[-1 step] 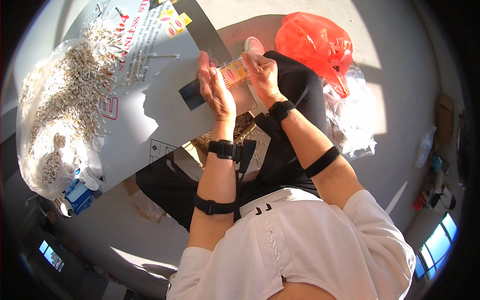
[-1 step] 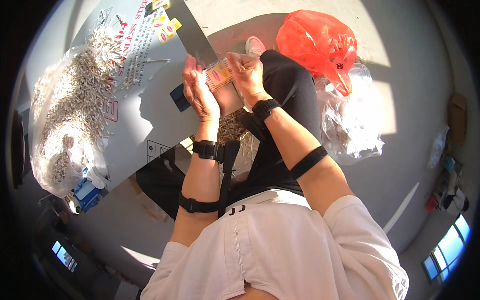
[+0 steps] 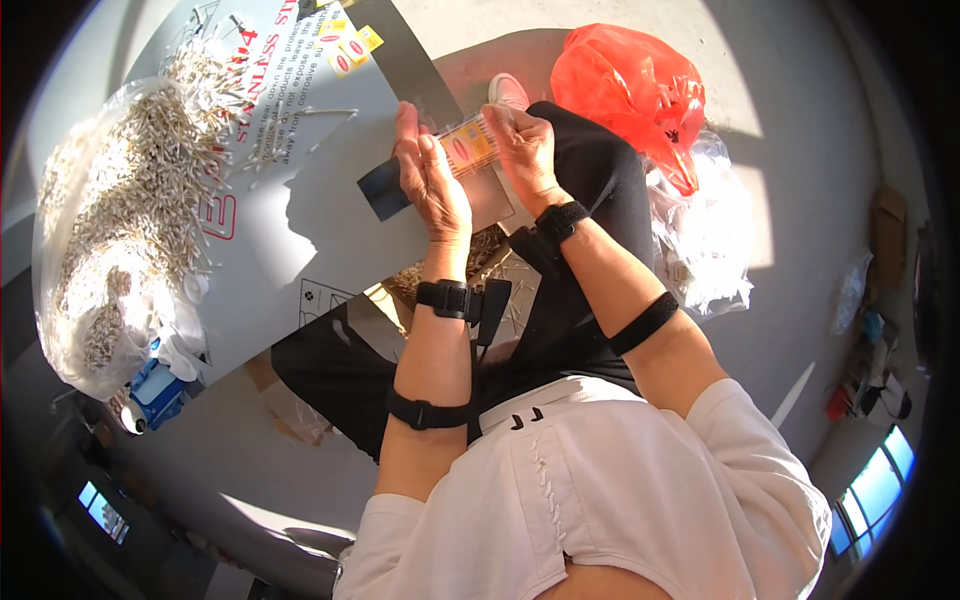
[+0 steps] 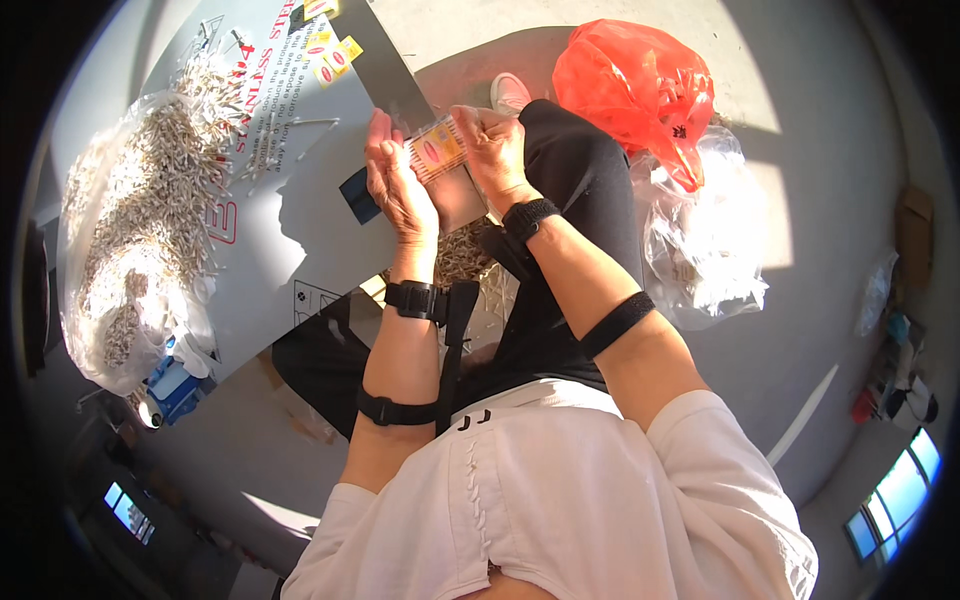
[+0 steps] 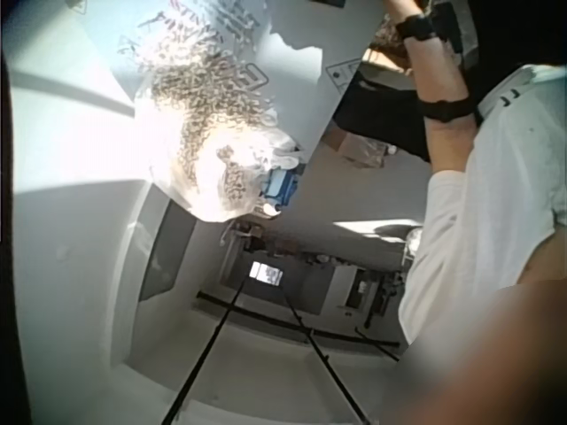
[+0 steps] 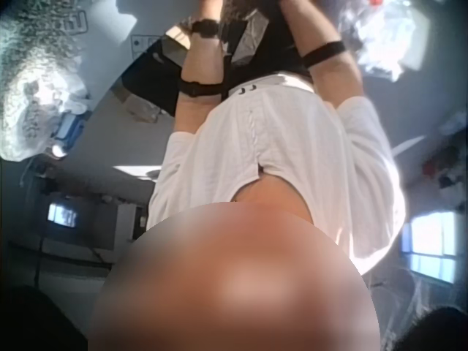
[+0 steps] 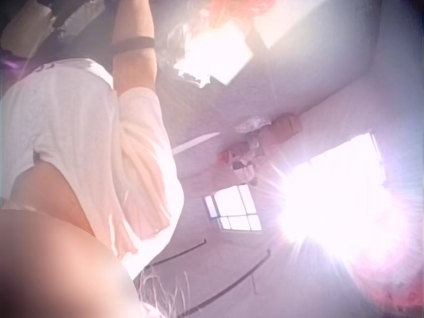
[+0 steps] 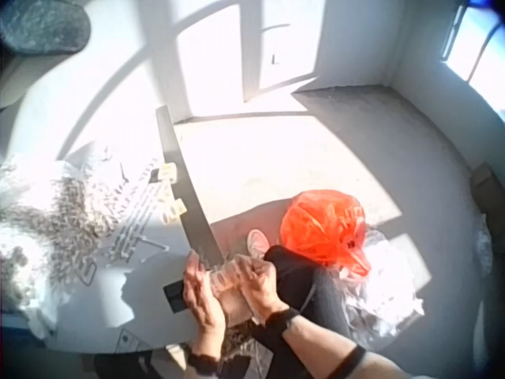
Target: Packing individual cotton swabs into small plastic bags.
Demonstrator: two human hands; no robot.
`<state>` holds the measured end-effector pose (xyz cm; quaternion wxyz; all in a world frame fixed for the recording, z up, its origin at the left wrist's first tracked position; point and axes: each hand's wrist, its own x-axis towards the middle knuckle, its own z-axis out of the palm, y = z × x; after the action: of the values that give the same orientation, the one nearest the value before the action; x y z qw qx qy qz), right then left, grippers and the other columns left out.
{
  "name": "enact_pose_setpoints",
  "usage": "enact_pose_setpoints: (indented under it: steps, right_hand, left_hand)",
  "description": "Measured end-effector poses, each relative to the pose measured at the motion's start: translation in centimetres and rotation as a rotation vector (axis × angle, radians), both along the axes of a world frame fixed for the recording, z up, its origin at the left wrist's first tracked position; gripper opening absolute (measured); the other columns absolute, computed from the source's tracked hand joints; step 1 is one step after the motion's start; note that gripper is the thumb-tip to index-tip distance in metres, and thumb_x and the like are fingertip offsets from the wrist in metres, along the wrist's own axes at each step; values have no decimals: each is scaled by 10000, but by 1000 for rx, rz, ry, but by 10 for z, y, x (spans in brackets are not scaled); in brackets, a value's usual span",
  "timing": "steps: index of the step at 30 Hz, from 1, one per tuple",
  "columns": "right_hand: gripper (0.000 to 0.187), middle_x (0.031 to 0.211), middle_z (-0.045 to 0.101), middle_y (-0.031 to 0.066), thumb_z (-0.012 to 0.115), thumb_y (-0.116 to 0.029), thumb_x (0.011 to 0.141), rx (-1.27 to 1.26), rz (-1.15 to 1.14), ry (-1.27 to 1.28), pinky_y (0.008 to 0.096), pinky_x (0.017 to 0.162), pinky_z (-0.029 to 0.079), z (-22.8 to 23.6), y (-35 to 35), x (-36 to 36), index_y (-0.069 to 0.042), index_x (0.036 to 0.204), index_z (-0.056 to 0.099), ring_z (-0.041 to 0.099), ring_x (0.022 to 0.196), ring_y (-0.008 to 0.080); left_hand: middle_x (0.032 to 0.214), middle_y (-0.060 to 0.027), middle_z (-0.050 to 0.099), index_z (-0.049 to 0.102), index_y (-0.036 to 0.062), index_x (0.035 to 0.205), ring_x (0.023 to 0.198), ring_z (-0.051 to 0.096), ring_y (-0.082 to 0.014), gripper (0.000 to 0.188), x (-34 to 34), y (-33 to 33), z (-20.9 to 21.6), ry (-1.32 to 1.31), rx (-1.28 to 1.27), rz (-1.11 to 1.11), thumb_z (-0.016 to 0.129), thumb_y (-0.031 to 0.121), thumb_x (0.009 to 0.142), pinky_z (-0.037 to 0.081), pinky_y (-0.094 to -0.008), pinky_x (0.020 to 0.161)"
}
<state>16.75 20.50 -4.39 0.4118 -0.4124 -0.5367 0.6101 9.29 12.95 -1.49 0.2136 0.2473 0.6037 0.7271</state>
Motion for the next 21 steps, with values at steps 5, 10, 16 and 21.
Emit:
enact_pose_setpoints:
  steps: [5, 10, 16, 21]
  right_hand:
    - [362, 693, 549, -47, 711, -436, 875, -414, 96, 167, 225, 496, 337, 13, 2, 7, -80, 829, 672, 456, 583, 57]
    - [424, 659, 520, -52, 742, -490, 827, -609, 63, 175, 215, 483, 284, 21, 0, 3, -72, 862, 679, 413, 537, 59]
    - [352, 806, 624, -19, 699, -401, 895, -414, 104, 165, 238, 636, 420, 18, -6, 1, -50, 916, 687, 510, 702, 54]
    - [350, 792, 607, -28, 675, -394, 917, -369, 89, 150, 244, 683, 427, 16, -9, -2, -44, 901, 674, 509, 738, 53]
  left_hand:
    - [1457, -179, 416, 411, -35, 1399, 1359, 384, -272, 677, -3, -3, -4, 45, -20, 99, 435, 511, 1000, 288, -415, 1150]
    - [1454, -182, 416, 418, -36, 1392, 1349, 397, -290, 688, -2, -1, 1, 37, -16, 108, 448, 522, 992, 295, -427, 1146]
    - [1458, -198, 399, 408, -68, 1382, 1361, 379, -299, 721, -6, -3, 3, -63, 22, 80, 439, 536, 989, 271, -433, 1157]
    - [1465, -204, 383, 393, -85, 1381, 1380, 352, -300, 734, -9, -3, 2, -56, 50, 58, 433, 535, 991, 233, -443, 1173]
